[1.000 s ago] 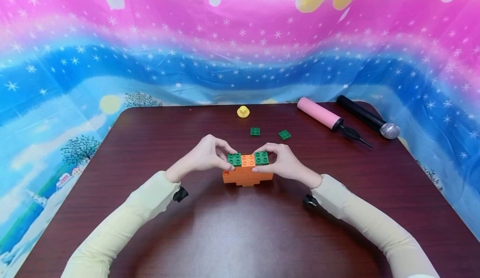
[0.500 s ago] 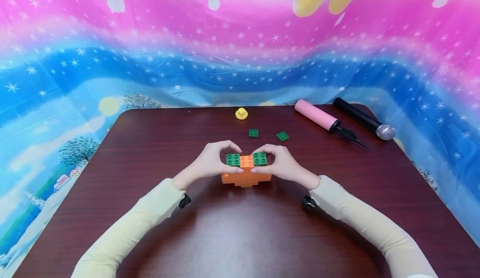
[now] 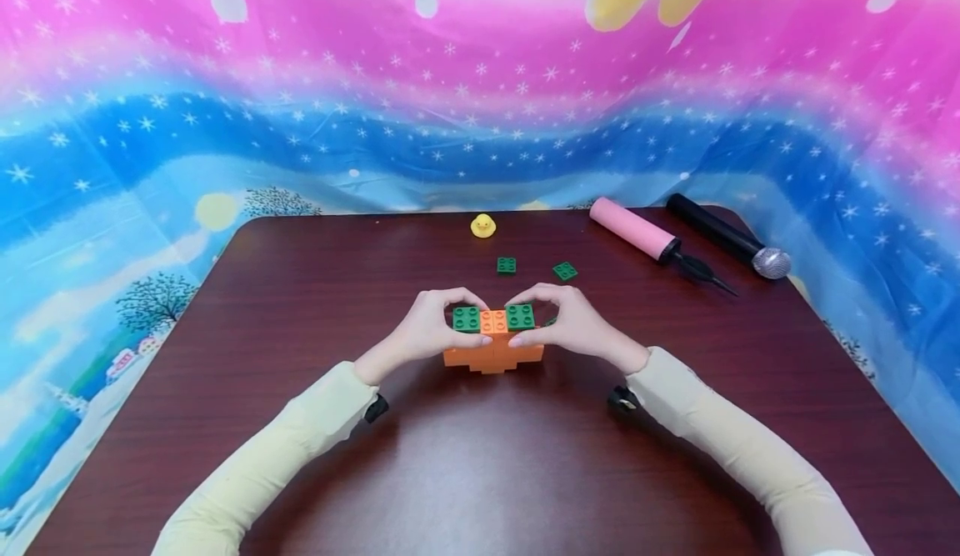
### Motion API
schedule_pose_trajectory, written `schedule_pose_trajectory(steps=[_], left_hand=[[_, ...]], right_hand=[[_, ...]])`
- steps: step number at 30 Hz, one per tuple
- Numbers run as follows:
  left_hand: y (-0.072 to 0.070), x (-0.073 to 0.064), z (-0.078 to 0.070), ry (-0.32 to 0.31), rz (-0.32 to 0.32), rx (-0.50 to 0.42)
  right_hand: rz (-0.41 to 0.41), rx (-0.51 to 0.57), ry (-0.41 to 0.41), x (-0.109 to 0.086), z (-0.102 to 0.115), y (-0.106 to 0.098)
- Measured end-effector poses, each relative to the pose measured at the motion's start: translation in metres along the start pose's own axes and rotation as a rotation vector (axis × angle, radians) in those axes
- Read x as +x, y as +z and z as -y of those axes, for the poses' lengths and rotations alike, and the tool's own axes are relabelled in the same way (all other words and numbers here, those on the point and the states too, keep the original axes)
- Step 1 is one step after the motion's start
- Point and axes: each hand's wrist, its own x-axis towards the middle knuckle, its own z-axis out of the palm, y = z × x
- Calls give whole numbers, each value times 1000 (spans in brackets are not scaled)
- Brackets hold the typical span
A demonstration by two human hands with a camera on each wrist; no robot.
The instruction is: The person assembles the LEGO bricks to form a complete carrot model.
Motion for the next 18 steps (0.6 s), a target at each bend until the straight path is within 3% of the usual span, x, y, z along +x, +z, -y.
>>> schedule_pose_trajectory(steps=[7,12,18], left_hand=[[0,-1,1,-44,4,-1],[0,-1,2,-34,-7,-9],[2,-3,4,-26,-6,-48]], right_hand=[[55,101,19,-5,-20,-43],[94,-53,80,-9,-52,-58],[166,-186,129,-9,-73,-55]])
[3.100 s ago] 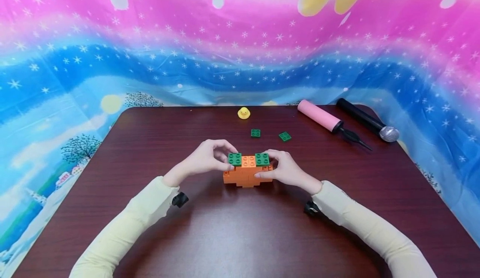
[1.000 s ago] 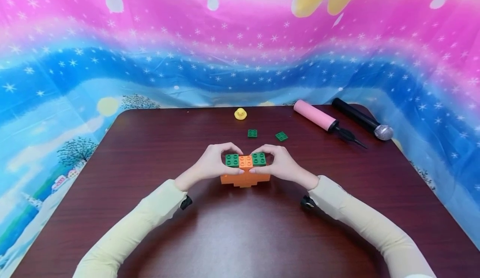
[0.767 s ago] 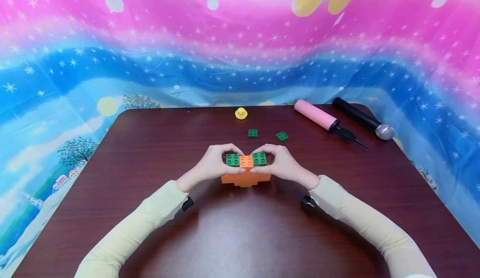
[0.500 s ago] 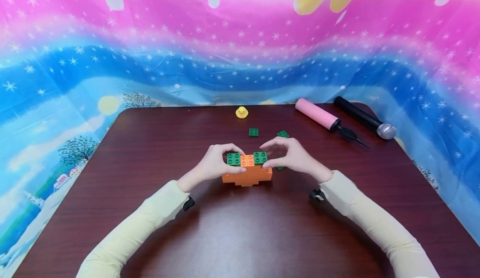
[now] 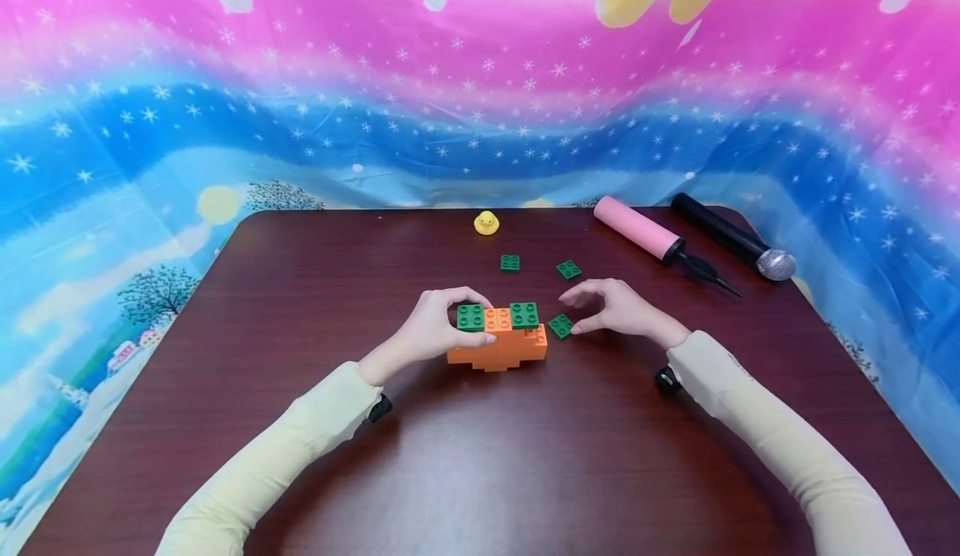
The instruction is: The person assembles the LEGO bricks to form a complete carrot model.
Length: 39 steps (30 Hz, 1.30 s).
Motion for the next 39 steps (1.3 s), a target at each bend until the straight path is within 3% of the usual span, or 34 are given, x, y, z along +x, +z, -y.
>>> schedule_pose_trajectory(steps=[9,16,20,24,29,35,39], left_hand=[[-1,0,-4,17,-7,64],[-3,1,-7,26,9,86],[-3,1,-7,23,3,95],[-3,1,-6,14,1,105],[-3,0,-6,7,-2,95],[-2,-1,-6,16,-23,99],[-1,-1,-6,20,-31,110]], right_hand=[[92,-123,-16,10,10,12],[65,-174,-35,13,11,15],[-19,-108,-17,16,17,10],[-125,52,-21,19,39,1],[-170,192,-130,20,80,-2],[-148,129,-272,19,116,13],[-138,92,-287,20,123,24]])
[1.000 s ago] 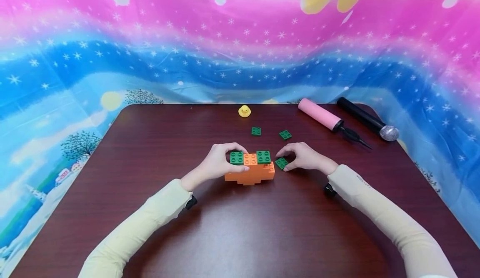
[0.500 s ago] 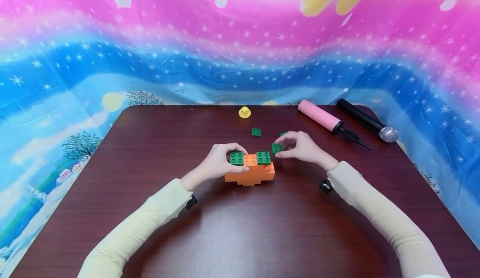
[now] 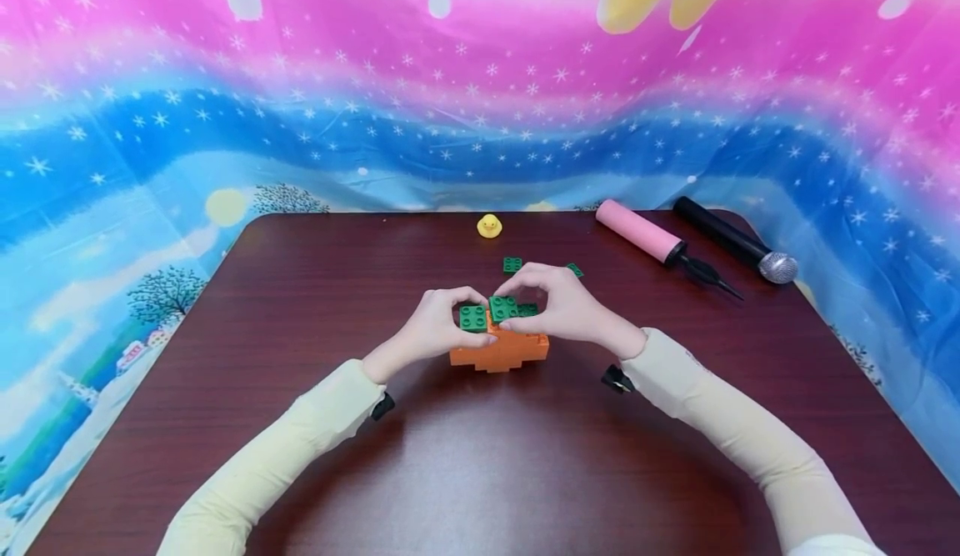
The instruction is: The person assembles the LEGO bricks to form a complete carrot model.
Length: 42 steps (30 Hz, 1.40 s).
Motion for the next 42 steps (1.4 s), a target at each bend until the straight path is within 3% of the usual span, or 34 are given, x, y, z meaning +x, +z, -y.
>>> schedule_pose_trajectory(steps=[11,42], left_hand=[[1,-2,2,5,-30,-9],[2,0,6,40,-40,14]], right_hand=[[-8,-49,9,1,-4,11],[17,-7,47,4,-8,14]])
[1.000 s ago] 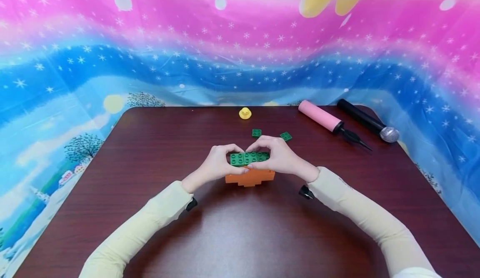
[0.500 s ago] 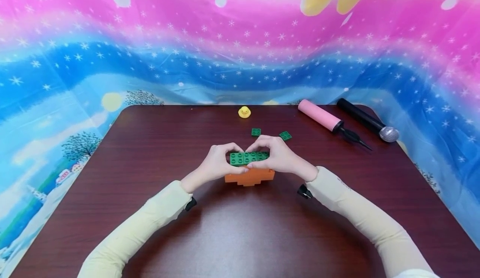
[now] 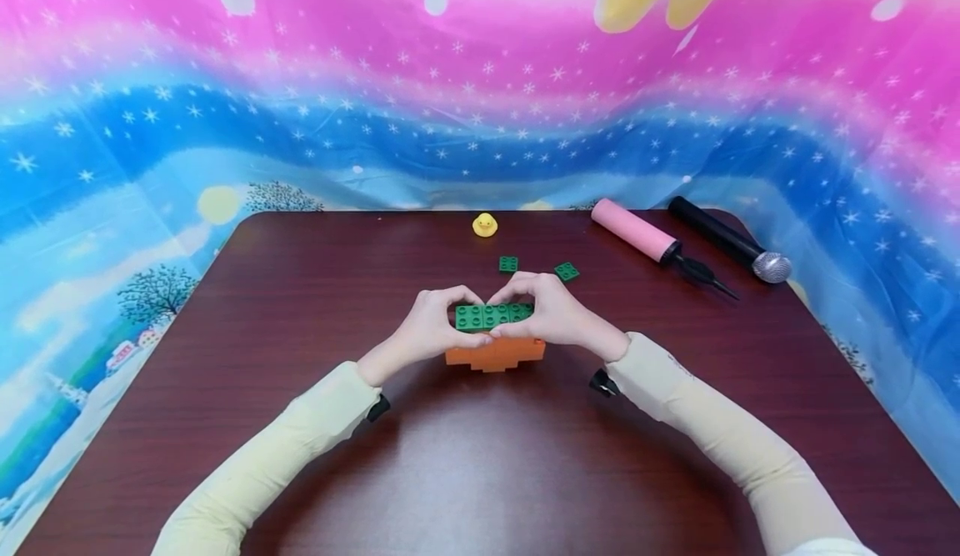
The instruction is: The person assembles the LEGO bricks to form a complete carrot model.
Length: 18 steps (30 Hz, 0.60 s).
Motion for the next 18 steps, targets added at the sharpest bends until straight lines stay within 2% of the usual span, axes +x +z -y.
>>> schedule_pose_trajectory(steps=[11,14,18], left_hand=[[-1,-2,0,12,-3,-10],[0,-2,-1,8,1,-7],[-1,-1,-3,1,9,2]], right_hand=[[6,67,26,-3,-5,2],[26,117,43,-3,-10,-4],[-39,182,96,0,-26,-22]])
